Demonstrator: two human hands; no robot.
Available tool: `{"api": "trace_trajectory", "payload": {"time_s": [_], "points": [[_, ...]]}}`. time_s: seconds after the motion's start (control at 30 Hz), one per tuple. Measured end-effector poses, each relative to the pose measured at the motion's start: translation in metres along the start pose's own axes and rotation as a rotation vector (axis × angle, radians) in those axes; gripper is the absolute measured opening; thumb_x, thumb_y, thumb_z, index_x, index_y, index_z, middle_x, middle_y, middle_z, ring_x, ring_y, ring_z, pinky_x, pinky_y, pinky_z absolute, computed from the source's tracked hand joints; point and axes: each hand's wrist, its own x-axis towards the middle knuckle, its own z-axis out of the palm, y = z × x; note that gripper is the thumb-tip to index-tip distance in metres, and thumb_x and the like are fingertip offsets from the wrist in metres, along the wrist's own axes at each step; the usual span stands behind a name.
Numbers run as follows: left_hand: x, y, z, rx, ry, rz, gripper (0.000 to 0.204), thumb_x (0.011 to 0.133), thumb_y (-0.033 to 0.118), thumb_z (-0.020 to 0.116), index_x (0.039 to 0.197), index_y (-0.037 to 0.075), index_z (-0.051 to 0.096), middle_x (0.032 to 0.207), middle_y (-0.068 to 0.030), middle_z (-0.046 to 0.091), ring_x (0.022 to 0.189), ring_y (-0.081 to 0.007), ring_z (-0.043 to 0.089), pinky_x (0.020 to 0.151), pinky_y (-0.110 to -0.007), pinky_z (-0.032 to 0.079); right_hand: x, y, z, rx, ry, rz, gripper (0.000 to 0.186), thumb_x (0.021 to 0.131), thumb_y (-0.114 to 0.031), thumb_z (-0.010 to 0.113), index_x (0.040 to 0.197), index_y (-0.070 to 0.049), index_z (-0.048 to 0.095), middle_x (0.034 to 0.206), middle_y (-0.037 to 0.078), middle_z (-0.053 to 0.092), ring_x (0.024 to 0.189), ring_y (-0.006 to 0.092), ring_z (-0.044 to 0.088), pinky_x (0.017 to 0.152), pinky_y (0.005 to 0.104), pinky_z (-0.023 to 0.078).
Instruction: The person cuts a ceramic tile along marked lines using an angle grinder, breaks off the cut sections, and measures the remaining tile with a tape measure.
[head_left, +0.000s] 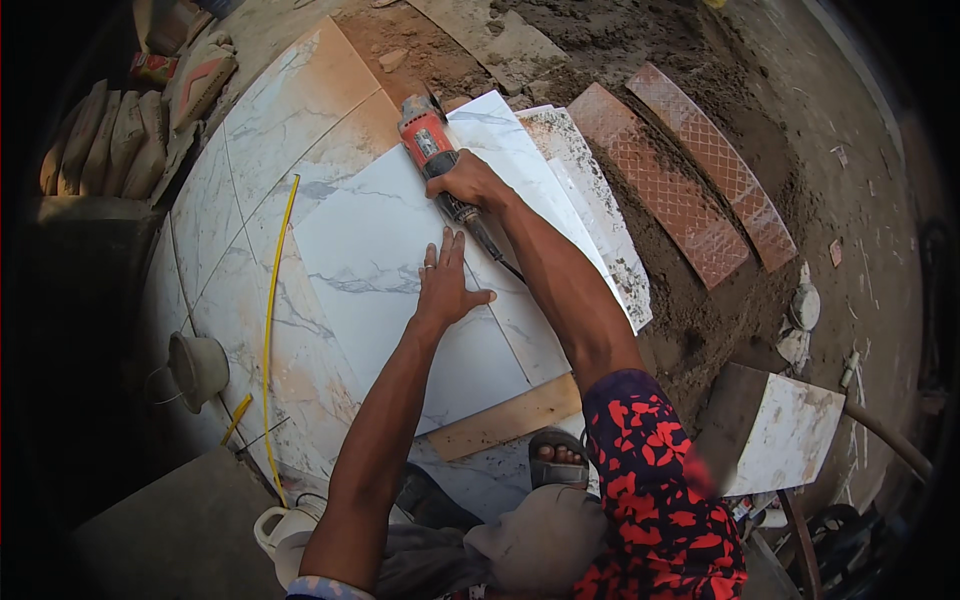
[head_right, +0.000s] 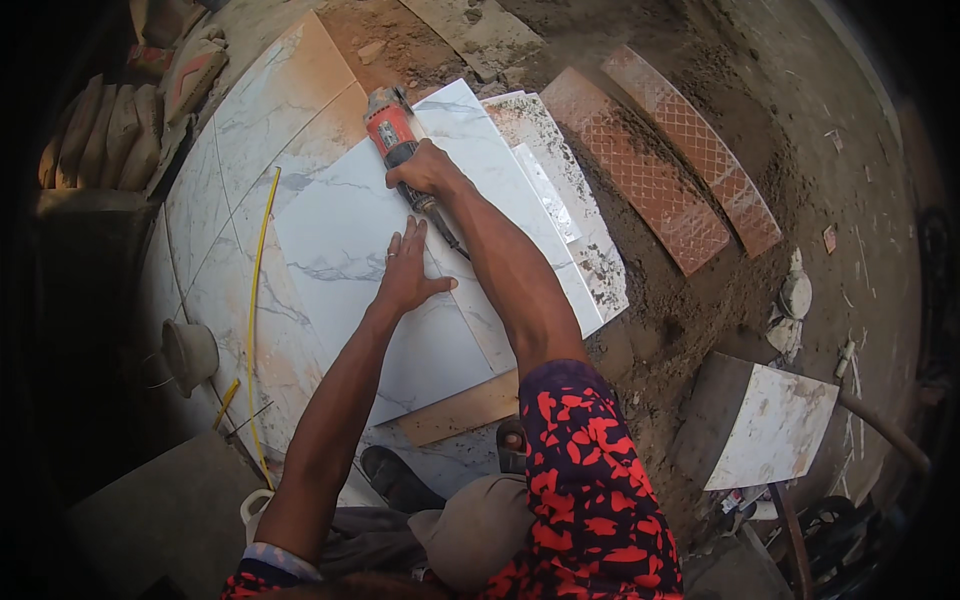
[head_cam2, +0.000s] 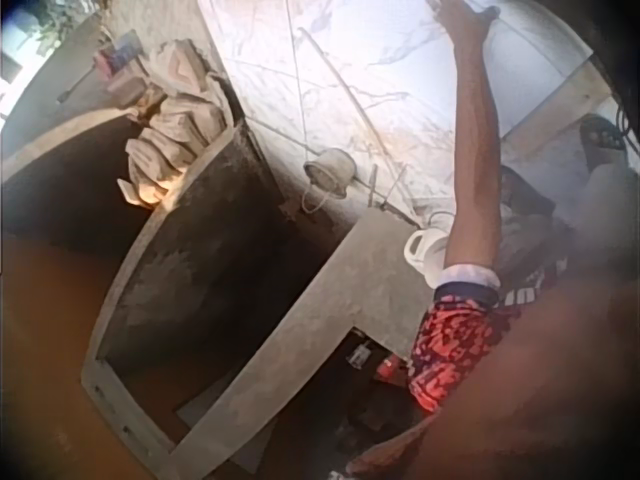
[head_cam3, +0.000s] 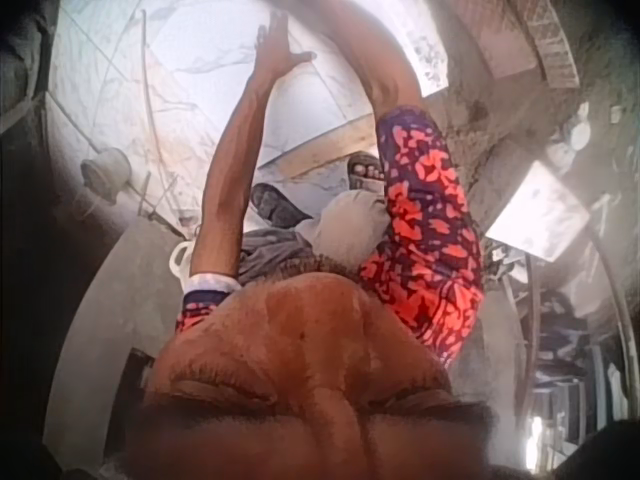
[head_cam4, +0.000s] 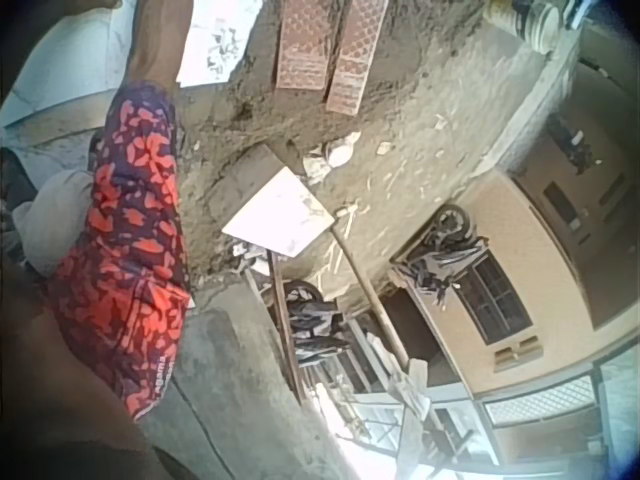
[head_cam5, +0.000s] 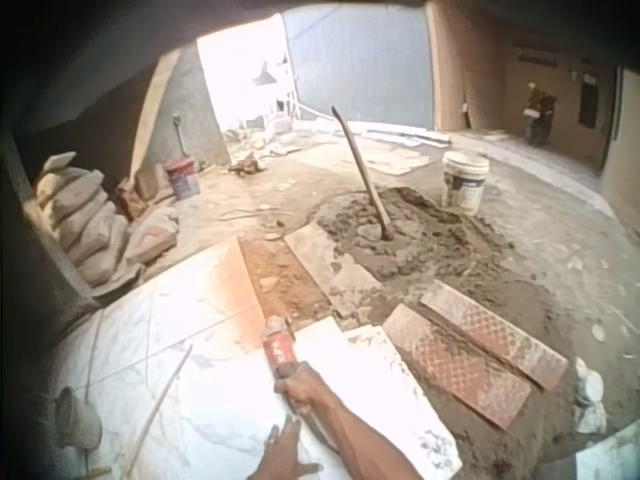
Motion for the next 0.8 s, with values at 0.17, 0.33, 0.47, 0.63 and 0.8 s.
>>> {"api": "trace_trajectory", "payload": {"time_s": [0.17,0.33,0.47,0.63,0.8], "points": [[0.002,0.0,0.002,-0.004,0.0,0.008,0.121,0.065,0.038,0.088,0.155,0.007,0.013,0.162,-0.0182,0.009,0.143,-0.0527,0.013,0.111,-0.065,0.024,-0.002,0.001,-0.003,0.032,-0.017,0.013,0.054,0.055,-0.031,0.078,0.09,0.008,0.066,0.084,0.019,0.068,0.072,0.028,0.063,0.068,0.0344,0.05],[0.002,-0.003,0.002,0.002,-0.007,0.003,0.123,0.064,0.041,0.087,0.155,0.007,0.013,0.162,-0.0183,0.009,0.143,-0.0529,0.013,0.11,-0.067,0.025,-0.01,-0.006,-0.004,0.01,-0.014,0.024,0.055,0.055,-0.031,0.078,0.091,0.009,0.066,0.085,0.02,0.068,0.073,0.028,0.064,0.068,0.0341,0.05],[0.001,-0.005,0.002,0.006,-0.007,-0.002,0.123,0.064,0.041,0.087,0.155,0.007,0.012,0.162,-0.0181,0.008,0.143,-0.0528,0.013,0.111,-0.067,0.024,-0.015,-0.009,-0.003,0.022,-0.014,0.026,0.054,0.055,-0.03,0.078,0.09,0.009,0.066,0.085,0.02,0.068,0.073,0.028,0.064,0.069,0.0341,0.051],[0.002,-0.004,0.002,-0.01,-0.007,0.007,0.123,0.064,0.041,0.087,0.155,0.007,0.012,0.162,-0.0174,0.007,0.144,-0.0523,0.011,0.111,-0.067,0.023,-0.011,0.0,-0.001,0.033,-0.011,0.007,0.051,0.056,-0.029,0.077,0.089,0.008,0.067,0.084,0.019,0.068,0.072,0.0275,0.064,0.069,0.0339,0.05],[0.002,-0.004,0.002,-0.014,-0.007,0.005,0.122,0.064,0.041,0.087,0.155,0.008,0.012,0.163,-0.0168,0.007,0.144,-0.052,0.011,0.111,-0.068,0.023,-0.01,0.005,0.001,0.041,0.003,0.0,0.048,0.056,-0.028,0.077,0.087,0.007,0.067,0.083,0.018,0.068,0.071,0.0269,0.063,0.068,0.0337,0.05]]}}
